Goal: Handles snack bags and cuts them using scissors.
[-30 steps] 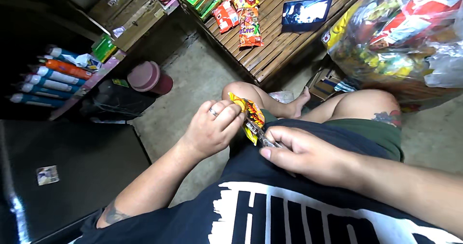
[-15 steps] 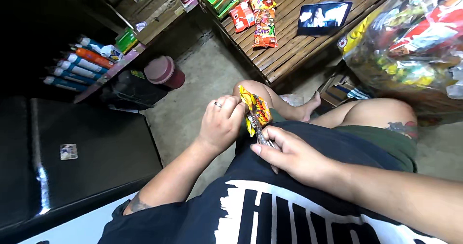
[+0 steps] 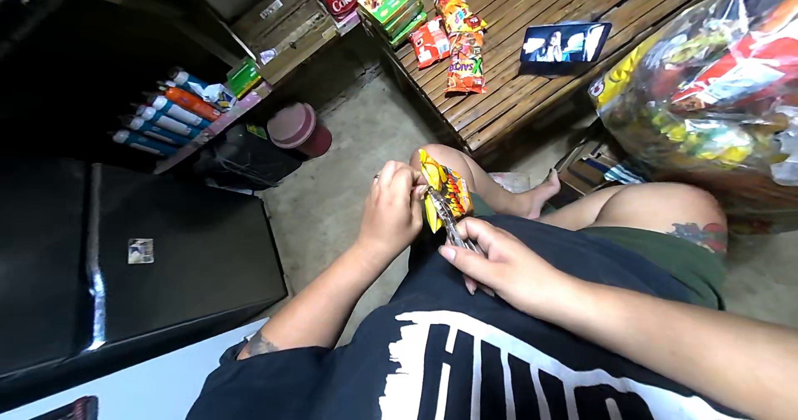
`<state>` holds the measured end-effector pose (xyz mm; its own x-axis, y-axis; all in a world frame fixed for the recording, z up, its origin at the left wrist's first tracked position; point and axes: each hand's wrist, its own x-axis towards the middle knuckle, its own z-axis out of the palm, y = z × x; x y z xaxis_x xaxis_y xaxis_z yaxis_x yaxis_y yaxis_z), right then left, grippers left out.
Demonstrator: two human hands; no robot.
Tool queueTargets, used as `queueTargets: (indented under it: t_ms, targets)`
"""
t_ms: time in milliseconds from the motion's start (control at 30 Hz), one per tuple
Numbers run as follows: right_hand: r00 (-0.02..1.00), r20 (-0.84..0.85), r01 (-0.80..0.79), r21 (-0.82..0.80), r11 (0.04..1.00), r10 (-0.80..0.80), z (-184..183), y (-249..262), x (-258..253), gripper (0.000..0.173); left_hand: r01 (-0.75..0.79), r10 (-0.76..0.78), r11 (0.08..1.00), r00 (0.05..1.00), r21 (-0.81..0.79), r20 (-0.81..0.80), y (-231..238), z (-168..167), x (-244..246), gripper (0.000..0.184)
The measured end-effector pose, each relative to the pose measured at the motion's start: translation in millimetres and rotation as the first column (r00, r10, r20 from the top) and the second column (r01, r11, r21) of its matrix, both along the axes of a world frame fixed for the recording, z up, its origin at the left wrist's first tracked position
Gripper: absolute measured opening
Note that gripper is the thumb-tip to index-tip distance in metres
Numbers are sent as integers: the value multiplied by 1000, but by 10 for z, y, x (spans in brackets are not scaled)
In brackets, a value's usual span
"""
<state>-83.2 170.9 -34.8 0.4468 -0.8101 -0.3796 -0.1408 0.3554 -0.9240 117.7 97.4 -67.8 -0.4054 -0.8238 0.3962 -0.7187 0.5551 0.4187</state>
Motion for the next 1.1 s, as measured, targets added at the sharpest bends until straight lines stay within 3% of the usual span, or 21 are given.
queueTargets:
  t_ms: [133,367,467,567,700,767,867,933,1033,1100]
  targets:
    - [1000,17,5,8,1000,-6,4,0,-14,26,52,-44,995,994,88,-95,-35,-11,70,12]
    - [998,63,15,14,1000,-16,-10,2,-32,23,113,-110,993,990,32,-89,-109,52,230,19]
    - [989,142,34,41,999,-40,-31,-4,-61,18,80,-46,988,969,130,-243,-156,-78,326,29]
    - [968,236,70,89,994,-89,-78,-16,-109,18,93,32,958,904,270,-425,-144,-292,365,25]
    - [952,275,82,188,979,-133,-81,-39,-155,24,169,25,930,859,327,-512,-80,-472,315,29]
    - [945,295,72,227,971,-139,-99,-58,-167,25,249,-7,899,832,362,-555,-93,-537,306,48]
    - [938,308,78,260,962,-160,-130,-85,-188,26,383,-91,835,804,395,-588,-163,-627,297,104]
    - [937,307,78,276,958,-165,-141,-100,-195,26,444,-128,793,791,416,-599,-220,-704,282,127]
    - [945,289,75,273,959,-155,-160,-110,-193,24,493,-151,775,751,394,-643,-295,-783,252,136]
    - [957,255,80,235,969,-140,-165,-113,-205,21,491,-159,806,716,329,-680,-331,-802,254,131]
